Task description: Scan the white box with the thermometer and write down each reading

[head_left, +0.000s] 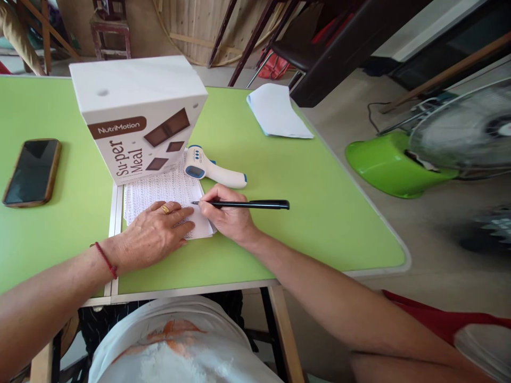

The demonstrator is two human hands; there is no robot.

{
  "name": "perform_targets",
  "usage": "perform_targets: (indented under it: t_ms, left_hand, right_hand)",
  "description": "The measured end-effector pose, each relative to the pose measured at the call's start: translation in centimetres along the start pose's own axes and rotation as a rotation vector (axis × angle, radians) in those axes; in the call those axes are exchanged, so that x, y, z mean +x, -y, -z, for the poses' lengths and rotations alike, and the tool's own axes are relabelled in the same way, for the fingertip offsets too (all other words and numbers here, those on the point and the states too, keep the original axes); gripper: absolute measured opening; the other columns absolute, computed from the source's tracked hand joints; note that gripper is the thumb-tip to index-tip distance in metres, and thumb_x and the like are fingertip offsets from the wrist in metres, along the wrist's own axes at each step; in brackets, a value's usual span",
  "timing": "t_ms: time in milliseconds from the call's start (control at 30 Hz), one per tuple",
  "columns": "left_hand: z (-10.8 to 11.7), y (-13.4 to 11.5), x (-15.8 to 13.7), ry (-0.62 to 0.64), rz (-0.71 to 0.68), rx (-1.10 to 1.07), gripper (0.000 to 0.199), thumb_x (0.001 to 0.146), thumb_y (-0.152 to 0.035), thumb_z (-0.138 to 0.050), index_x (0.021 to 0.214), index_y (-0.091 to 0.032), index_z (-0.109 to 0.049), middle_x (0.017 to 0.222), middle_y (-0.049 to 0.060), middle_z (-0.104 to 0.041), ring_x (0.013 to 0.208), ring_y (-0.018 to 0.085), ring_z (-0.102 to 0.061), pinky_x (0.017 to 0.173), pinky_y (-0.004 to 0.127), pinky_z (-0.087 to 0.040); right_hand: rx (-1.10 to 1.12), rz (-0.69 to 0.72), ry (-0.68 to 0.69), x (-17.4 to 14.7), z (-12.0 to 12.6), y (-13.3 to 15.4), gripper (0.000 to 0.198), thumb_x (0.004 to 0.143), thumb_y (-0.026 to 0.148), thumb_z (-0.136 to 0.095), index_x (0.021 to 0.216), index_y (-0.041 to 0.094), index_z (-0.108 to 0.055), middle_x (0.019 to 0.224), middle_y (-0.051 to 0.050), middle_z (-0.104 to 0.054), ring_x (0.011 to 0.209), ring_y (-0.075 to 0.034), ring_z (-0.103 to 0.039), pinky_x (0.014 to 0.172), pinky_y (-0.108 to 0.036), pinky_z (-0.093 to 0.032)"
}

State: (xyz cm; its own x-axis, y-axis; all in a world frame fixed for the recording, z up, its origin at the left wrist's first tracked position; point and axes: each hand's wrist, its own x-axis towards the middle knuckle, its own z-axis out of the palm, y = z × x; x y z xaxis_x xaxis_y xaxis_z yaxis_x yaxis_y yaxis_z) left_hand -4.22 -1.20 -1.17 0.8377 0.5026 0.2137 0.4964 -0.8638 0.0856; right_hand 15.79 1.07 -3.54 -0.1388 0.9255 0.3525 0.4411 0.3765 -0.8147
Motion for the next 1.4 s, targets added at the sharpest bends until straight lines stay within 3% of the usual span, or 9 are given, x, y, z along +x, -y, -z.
perform_targets:
  t_ms: [533, 833, 1400]
  left_hand:
    - [0.14, 0.04, 0.13, 0.014, -0.017, 0.016, 0.017, 0.093, -0.022, -0.053, 0.105, -0.013, -0.063, 0.126, 0.011, -0.06, 0.109, 0.028, -0.054, 0.09, 0.044, -0.05]
    - [0.62, -0.2, 0.24, 0.043, 0.003, 0.025, 0.019, 0.095, -0.018, -0.048, 0.103, -0.014, -0.065, 0.121, 0.009, -0.063, 0.106, 0.028, -0.057, 0.087, 0.044, -0.051]
    - [0.42, 0.07, 0.05, -0.019, -0.021, 0.029, 0.018, 0.093, -0.021, -0.053, 0.104, -0.014, -0.065, 0.123, 0.01, -0.062, 0.106, 0.028, -0.056, 0.087, 0.044, -0.052]
  right_hand:
    - [0.02, 0.1, 0.008, -0.01, -0.09, -0.27, 0.014, 0.074, 0.017, -0.055, 0.061, 0.021, -0.049, 0.053, 0.006, -0.052, 0.047, -0.008, -0.041, 0.045, -0.021, -0.033]
    - [0.013, 0.073, -0.031, -0.01, -0.13, -0.31, 0.013, 0.073, 0.02, -0.054, 0.061, 0.021, -0.049, 0.051, 0.006, -0.052, 0.047, -0.008, -0.043, 0.045, -0.021, -0.035]
    - [0.0, 0.08, 0.003, 0.02, -0.06, -0.26, 0.012, 0.072, 0.02, -0.053, 0.06, 0.021, -0.05, 0.052, 0.005, -0.053, 0.046, -0.008, -0.041, 0.044, -0.021, -0.034]
